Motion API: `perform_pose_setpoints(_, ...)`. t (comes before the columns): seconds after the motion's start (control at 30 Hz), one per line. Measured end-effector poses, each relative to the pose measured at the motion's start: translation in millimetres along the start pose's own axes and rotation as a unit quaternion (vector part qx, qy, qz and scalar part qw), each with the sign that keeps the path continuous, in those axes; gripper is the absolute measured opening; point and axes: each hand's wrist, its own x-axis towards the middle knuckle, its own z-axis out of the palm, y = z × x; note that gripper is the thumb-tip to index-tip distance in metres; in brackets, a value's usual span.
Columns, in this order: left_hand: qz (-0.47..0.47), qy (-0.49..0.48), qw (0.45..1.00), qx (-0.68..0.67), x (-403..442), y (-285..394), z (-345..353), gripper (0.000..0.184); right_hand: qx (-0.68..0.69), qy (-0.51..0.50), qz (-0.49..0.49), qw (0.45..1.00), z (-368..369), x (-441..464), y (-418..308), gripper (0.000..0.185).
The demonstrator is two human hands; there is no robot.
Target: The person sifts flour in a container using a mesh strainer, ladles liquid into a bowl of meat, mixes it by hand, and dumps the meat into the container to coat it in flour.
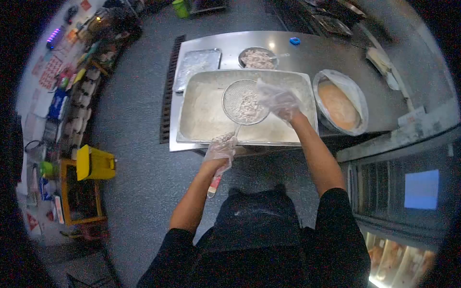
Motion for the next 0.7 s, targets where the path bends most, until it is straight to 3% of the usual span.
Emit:
perform_pose_setpoints(0.03,0.006,-0.009,1.0,-0.012,-2.9,-3.8,-1.3,0.037,-0.169,-0.104,-0.029,0.98,-3.4,0.2,-18.1,0.046)
perform_pose_setpoints(0.07,0.0,-0.012,0.999,-0.048,-7.4,-4.9,-5.7,0.036,-0.179,-0.108,-0.021,0.978,5.0,-2.4,-17.0,0.046)
perform_pose_setpoints(0.13,0.0,-0.012,0.996,-0.092,-9.4,-14.9,-10.2,0.035,-0.207,-0.15,-0.115,0.96,30.4,-6.1,-3.8,0.047)
perform_pose_setpoints(0.17,0.056,0.021,0.995,-0.085,-10.8,-19.7,-9.8,0.027,-0.218,-0.161,-0.117,0.955,39.3,-8.7,-4.0,0.047)
perform_pose_setpoints(0.23,0.096,0.08,0.986,-0.111,-14.6,-22.6,-2.7,0.019,-0.335,-0.161,-0.069,0.926,54.2,-12.2,1.1,0.048)
perform_pose_setpoints(0.3,0.114,0.011,0.954,-0.278,-27.9,-18.2,-22.9,0.019,-0.286,-0.187,-0.064,0.938,68.7,-18.1,29.2,0.046)
perform_pose_setpoints(0.37,0.076,0.047,0.974,-0.21,-14.5,-32.3,-9.7,0.016,-0.229,-0.187,-0.037,0.955,67.7,-17.5,33.4,0.045)
perform_pose_setpoints(0.4,0.083,0.026,0.972,-0.217,-8.2,-41.1,0.7,0.015,-0.303,-0.211,-0.006,0.93,65.9,-18.3,30.2,0.041)
perform_pose_setpoints(0.47,-0.005,-0.037,0.958,-0.284,-9.6,-35.5,-4.1,0.013,-0.375,-0.233,0.028,0.896,55.5,-16.3,16.9,0.038)
perform_pose_setpoints(0.5,-0.051,-0.063,0.946,-0.313,-10.5,-32.6,-6.4,0.013,-0.337,-0.208,0.052,0.917,48.6,-12.8,9.4,0.031)
perform_pose_setpoints(0.57,0.021,-0.034,0.98,-0.194,-12.2,-30.4,-12.2,0.012,-0.3,-0.18,0.068,0.934,35.6,-6.2,21.2,0.024)
perform_pose_setpoints(0.63,0.057,0.001,0.981,-0.188,-13.5,-36.0,-6.3,0.012,-0.044,-0.095,0.074,0.992,20.1,-6.6,40.1,0.022)
perform_pose_setpoints(0.67,0.076,0.018,0.98,-0.184,-12.8,-39.5,-0.9,0.012,-0.048,-0.095,0.074,0.992,17.0,-2.4,38.7,0.022)
perform_pose_setpoints(0.7,0.094,0.035,0.978,-0.18,-12.2,-42.9,4.1,0.012,-0.001,-0.071,0.157,0.985,11.5,1.6,37.5,0.024)
